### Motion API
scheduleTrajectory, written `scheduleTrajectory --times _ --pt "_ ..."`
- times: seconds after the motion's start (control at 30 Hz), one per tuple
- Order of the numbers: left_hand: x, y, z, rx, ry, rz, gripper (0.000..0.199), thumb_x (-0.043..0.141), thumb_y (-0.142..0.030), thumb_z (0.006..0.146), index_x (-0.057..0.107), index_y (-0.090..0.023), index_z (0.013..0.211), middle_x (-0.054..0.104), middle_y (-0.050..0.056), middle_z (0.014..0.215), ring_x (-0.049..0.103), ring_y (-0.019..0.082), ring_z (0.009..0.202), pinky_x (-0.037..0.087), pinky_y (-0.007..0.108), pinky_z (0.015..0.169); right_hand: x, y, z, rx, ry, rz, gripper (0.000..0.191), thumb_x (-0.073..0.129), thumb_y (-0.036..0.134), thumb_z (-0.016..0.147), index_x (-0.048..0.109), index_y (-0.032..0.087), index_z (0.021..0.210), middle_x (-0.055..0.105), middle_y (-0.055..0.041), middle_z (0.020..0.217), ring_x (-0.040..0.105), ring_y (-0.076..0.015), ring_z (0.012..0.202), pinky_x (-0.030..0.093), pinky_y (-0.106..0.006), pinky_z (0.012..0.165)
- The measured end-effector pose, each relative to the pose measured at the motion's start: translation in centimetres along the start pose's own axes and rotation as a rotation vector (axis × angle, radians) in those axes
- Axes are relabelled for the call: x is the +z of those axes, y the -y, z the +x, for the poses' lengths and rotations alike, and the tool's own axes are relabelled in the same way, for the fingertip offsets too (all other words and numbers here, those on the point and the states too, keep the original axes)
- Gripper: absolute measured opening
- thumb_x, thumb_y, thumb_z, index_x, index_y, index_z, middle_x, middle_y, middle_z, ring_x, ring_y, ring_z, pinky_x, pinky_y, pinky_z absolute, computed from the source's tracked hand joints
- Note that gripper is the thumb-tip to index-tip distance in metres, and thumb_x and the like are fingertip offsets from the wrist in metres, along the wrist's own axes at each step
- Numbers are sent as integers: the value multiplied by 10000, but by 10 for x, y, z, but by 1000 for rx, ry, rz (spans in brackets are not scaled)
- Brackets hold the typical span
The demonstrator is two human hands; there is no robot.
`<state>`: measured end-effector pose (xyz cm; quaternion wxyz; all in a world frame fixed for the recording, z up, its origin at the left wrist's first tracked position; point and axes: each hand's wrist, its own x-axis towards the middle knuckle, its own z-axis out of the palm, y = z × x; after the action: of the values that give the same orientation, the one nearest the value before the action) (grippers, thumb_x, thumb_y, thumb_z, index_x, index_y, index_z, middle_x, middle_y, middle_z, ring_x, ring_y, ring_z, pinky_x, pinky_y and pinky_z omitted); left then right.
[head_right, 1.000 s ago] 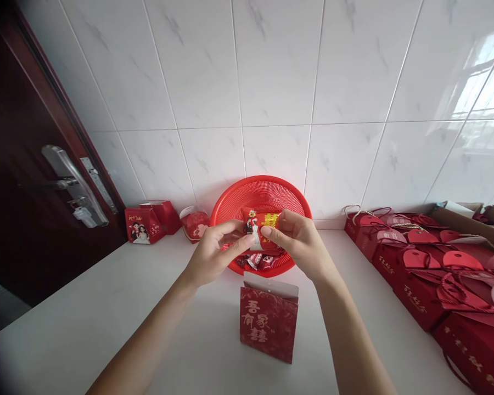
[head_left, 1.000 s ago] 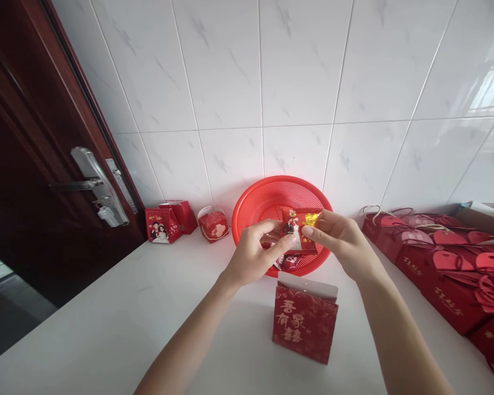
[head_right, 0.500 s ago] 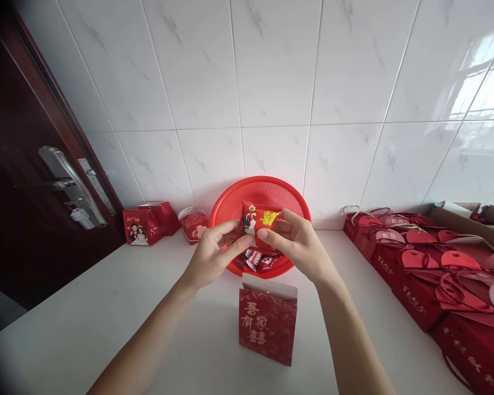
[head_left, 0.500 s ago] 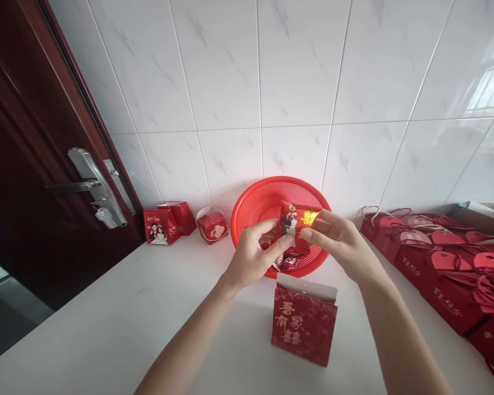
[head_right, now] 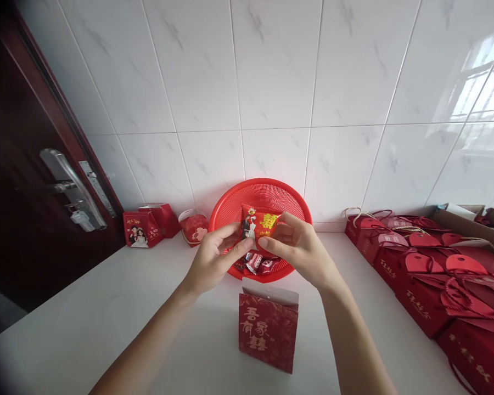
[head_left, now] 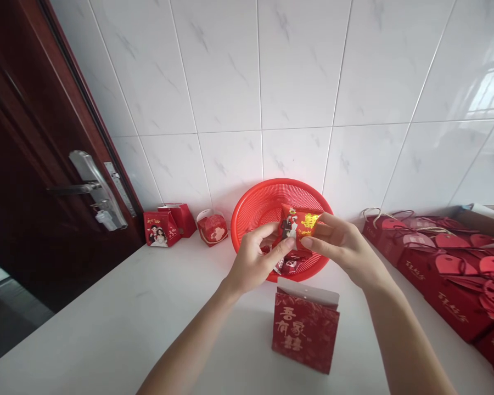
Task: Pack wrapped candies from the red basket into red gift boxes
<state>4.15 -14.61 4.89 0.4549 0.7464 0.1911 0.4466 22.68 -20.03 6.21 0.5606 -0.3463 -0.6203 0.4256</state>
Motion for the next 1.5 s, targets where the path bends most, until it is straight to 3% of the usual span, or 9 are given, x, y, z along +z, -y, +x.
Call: scheduleTrajectory --times 0.23,0.43,0.9,1.2,1.5 --pt "0 2 1 -11 7 -49 302 642 -390 937 713 -171 1132 735 90 1166 671 260 1109 544 333 939 -3 0 -1 -2 22 -12 337 796 362 829 672 215 1105 738 -105 1166 707 -281 1033 577 -456 916" --pt "1 5 1 -21 5 -53 257 653 -383 929 714 -163 1049 746 78 1089 689 235 1032 546 303 891 -2 0 -1 -4 12 -1 397 807 375 810 678 221 1152 742 -104 1166 706 -293 1064 581 -459 929" --pt "2 7 2 -7 -4 16 263 674 -370 911 730 -178 1082 755 68 1040 690 204 954 546 269 819 -5 -3 0 -31 -44 -34 402 821 348 792 698 214 1150 752 -106 1135 724 -287 983 586 -470 900" --pt "2 8 1 -4 -38 62 282 648 -447 916 693 -170 892 702 62 871 660 221 874 521 289 715 -5 0 -2 -2 -24 -39 373 811 392 798 691 223 1109 747 -97 1125 713 -283 995 582 -459 888" --pt "2 10 0 -8 -62 92 342 639 -476 912 599 -186 737 572 3 701 546 145 655 433 264 596 -10 3 -5 9 -40 -84 308 817 384 793 647 218 989 746 -64 977 705 -234 896 570 -380 806"
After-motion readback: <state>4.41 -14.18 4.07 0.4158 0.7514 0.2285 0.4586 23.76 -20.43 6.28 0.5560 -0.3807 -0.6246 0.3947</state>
